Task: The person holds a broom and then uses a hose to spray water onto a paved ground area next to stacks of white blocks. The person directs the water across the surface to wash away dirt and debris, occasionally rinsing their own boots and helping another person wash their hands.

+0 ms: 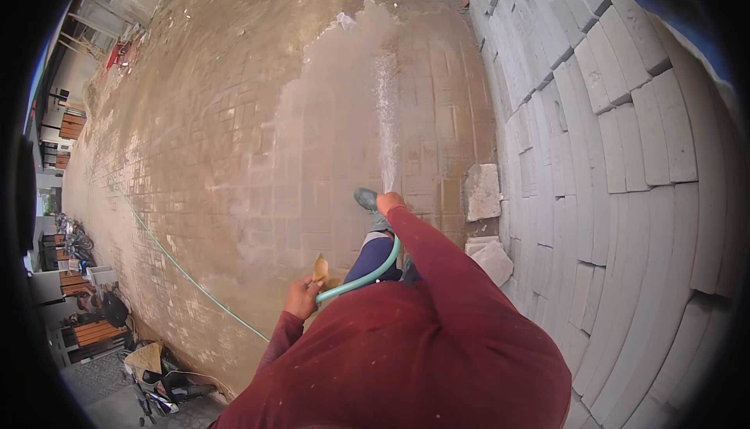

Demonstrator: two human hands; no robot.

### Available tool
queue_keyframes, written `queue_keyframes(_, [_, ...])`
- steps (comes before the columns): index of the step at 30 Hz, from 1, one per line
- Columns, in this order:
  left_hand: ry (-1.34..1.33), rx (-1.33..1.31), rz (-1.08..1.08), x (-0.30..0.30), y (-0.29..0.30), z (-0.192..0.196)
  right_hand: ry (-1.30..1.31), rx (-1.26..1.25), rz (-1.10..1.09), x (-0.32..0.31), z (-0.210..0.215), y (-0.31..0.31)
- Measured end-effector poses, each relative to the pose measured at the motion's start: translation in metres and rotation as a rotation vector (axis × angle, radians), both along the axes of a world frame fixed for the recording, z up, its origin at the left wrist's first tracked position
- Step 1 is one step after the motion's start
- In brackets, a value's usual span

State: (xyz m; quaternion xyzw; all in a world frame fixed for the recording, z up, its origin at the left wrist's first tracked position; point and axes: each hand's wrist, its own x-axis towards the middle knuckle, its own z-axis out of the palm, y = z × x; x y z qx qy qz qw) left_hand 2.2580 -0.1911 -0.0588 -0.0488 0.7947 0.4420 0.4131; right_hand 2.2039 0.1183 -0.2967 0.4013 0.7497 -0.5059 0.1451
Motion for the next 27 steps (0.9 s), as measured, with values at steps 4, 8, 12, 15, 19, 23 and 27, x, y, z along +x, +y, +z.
queue_keyframes(4, [0.006, -0.03, -0.006, -0.071, 0.041, -0.018, -0.005, 0.019, 0.05, -0.056, -0.014, 0.067])
queue_keyframes(8, [-0.066, 0.083, -0.001, -0.148, 0.081, -0.045, -0.206, 0.018, -0.104, -0.12, -0.011, 0.123])
queue_keyframes(12, [-0.03, 0.069, -0.079, -0.237, 0.142, -0.016, -0.154, 0.054, -0.157, -0.177, -0.005, 0.176])
queue_keyframes(15, [-0.017, 0.102, -0.064, -0.276, 0.165, -0.007, -0.093, 0.043, -0.214, -0.213, -0.003, 0.19])
queue_keyframes(19, [0.046, 0.064, -0.008, -0.298, 0.189, 0.008, -0.1, 0.019, 0.047, -0.241, -0.017, 0.202])
queue_keyframes(23, [0.099, -0.107, -0.009, -0.282, 0.187, 0.002, -0.19, 0.025, 0.398, -0.259, -0.013, 0.163])
queue_keyframes(27, [0.033, -0.124, 0.169, -0.255, 0.203, 0.015, -0.219, 0.062, 0.875, -0.271, -0.001, 0.144])
